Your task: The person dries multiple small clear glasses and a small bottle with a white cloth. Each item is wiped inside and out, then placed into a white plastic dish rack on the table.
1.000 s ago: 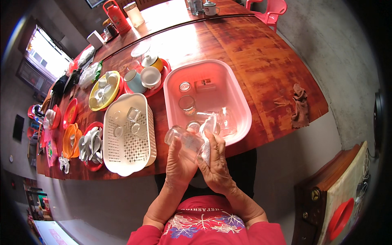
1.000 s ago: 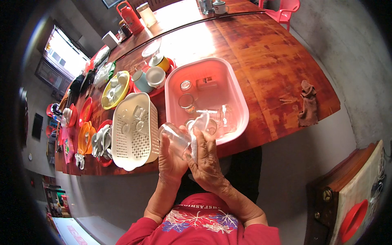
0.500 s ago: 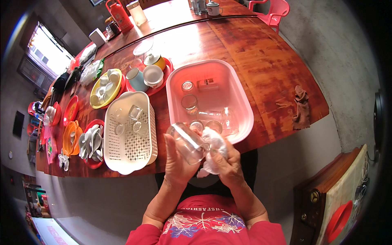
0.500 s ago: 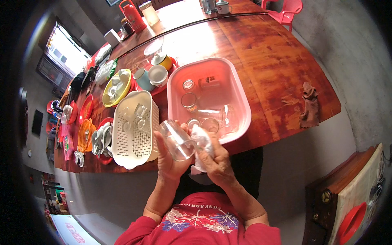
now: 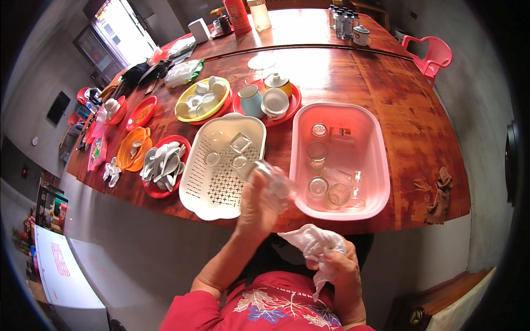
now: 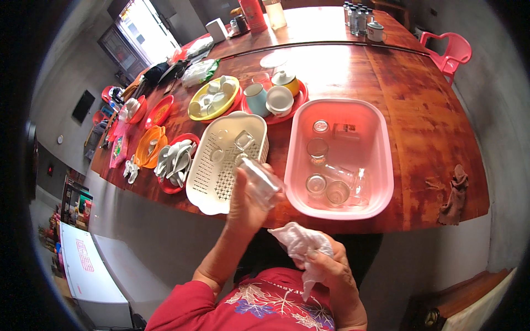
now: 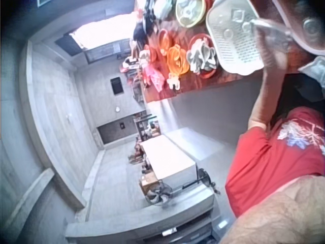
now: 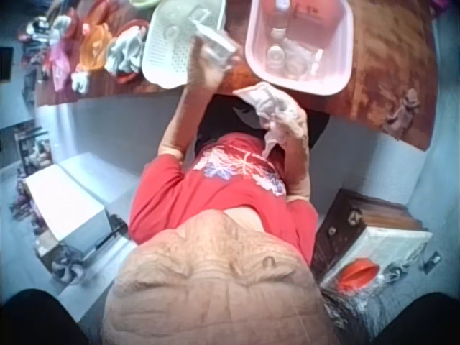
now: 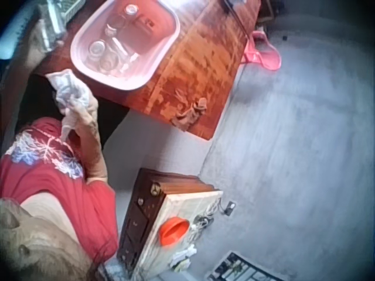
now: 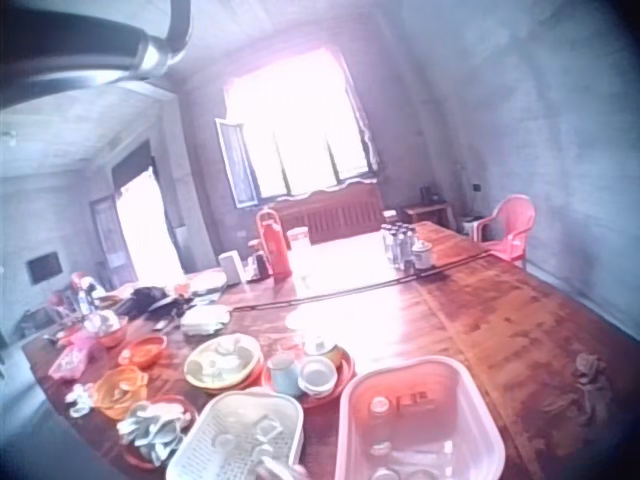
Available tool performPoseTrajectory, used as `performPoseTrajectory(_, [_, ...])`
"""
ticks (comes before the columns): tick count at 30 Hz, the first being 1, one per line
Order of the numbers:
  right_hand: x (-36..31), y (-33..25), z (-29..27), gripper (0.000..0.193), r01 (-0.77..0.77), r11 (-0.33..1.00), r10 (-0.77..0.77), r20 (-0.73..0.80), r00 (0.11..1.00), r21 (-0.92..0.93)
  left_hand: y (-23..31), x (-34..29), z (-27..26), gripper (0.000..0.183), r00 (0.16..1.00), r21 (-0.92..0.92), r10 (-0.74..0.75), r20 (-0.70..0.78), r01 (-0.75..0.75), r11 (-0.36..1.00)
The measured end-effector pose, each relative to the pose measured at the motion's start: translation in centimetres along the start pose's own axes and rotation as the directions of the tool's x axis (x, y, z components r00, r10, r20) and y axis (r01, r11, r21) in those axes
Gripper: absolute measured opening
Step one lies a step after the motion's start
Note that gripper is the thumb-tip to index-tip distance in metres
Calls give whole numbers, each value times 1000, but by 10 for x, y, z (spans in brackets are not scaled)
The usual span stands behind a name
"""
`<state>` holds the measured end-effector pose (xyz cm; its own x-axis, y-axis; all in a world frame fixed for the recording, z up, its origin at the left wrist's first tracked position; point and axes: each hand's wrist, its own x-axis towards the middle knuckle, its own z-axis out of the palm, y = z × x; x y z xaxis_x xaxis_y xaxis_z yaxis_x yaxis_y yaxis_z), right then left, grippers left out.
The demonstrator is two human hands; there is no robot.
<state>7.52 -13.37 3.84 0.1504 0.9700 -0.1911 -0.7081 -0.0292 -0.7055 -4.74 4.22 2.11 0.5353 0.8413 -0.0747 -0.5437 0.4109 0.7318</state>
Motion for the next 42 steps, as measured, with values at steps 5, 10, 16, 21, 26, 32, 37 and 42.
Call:
performPoseTrajectory(5, [-2,8,-20,45,144,985,-137,-71,988,96,66,-5,-54,42,989,-126,80,-128,-97,987])
performPoseTrajectory(10, [-2,13,-24,43,160,979,-149,-93,984,126,82,7,-108,45,915,490,250,-315,-68,869])
performPoseTrajectory(16, [1,17,-26,45,181,979,-168,-134,977,97,65,26,-129,56,926,925,367,-87,-62,376])
performPoseTrajectory(21, [-1,20,-35,45,219,963,-205,-98,974,158,61,41,-132,59,916,997,401,1,-31,68])
performPoseTrajectory(26, [0,24,-40,44,231,957,-220,-78,972,173,59,54,-134,57,905,999,425,23,-4,-45])
performPoseTrajectory(32, [1,26,-42,44,219,959,-211,-65,975,179,57,60,-134,58,882,943,433,184,-34,-330])
performPoseTrajectory(37, [0,29,-41,44,216,962,-206,-75,976,165,57,62,-133,53,855,900,462,234,-12,-435])
performPoseTrajectory(42, [-1,31,-44,43,211,964,-200,-86,976,159,60,61,-135,57,879,856,423,219,35,-516])
